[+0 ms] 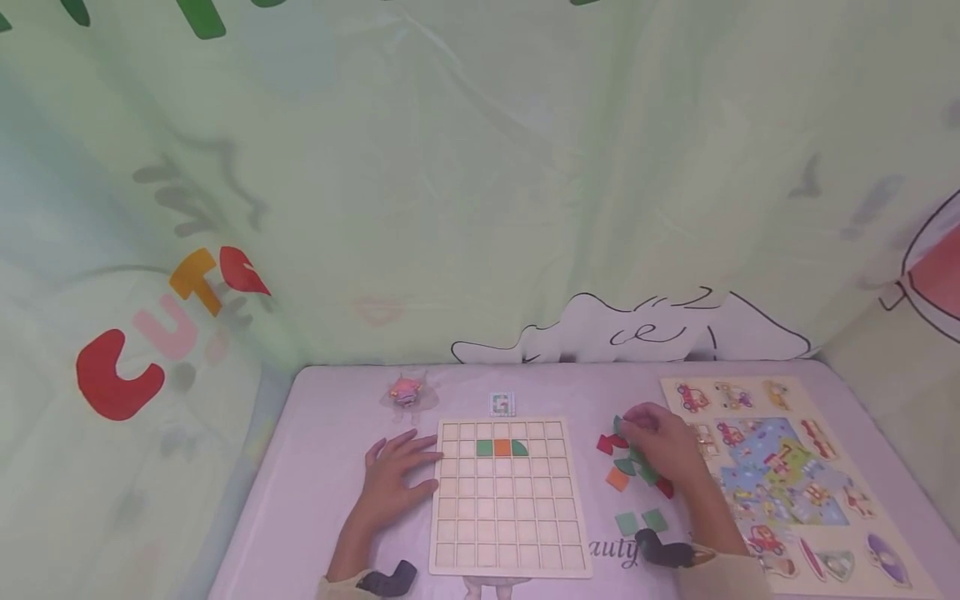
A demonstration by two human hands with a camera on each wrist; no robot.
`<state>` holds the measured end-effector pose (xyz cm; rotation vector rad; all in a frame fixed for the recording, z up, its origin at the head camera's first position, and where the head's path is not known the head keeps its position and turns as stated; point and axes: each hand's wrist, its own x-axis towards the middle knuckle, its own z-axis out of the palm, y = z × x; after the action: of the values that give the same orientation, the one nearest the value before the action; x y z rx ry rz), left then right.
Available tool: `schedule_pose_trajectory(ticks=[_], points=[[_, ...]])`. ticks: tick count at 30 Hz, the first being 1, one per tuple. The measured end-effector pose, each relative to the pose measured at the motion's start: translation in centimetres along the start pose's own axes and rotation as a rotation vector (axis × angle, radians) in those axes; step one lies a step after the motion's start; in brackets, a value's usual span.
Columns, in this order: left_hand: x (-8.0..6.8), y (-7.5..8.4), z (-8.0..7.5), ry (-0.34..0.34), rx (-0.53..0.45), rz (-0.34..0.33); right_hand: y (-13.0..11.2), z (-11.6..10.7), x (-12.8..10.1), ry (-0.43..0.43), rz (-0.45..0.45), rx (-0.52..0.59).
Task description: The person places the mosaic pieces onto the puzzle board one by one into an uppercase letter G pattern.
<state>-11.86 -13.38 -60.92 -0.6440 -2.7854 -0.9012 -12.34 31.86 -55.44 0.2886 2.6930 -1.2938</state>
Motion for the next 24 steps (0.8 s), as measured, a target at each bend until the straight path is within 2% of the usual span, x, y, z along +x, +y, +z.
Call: schedule_pose_trajectory(ticks=[6, 8, 14, 24], points=[[0.0, -0.1, 0.0, 0.009, -0.001, -0.001, -2.6, 2.0, 0.2, -0.198, -0.002, 0.189], [-0.1, 0.0, 0.0, 0.023, 0.004, 0.011, -3.4, 2.9, 0.2, -0.228, 0.000, 0.232], [-0.1, 0.0, 0.0, 0.032, -0.001, 0.040, -5.1, 5.6, 0.4, -0.226, -0.032, 0.297], [0.1, 0.2, -0.2, 0.002, -0.026, 0.005, -8.3, 9.9, 0.2, -0.242, -0.100, 0.330]])
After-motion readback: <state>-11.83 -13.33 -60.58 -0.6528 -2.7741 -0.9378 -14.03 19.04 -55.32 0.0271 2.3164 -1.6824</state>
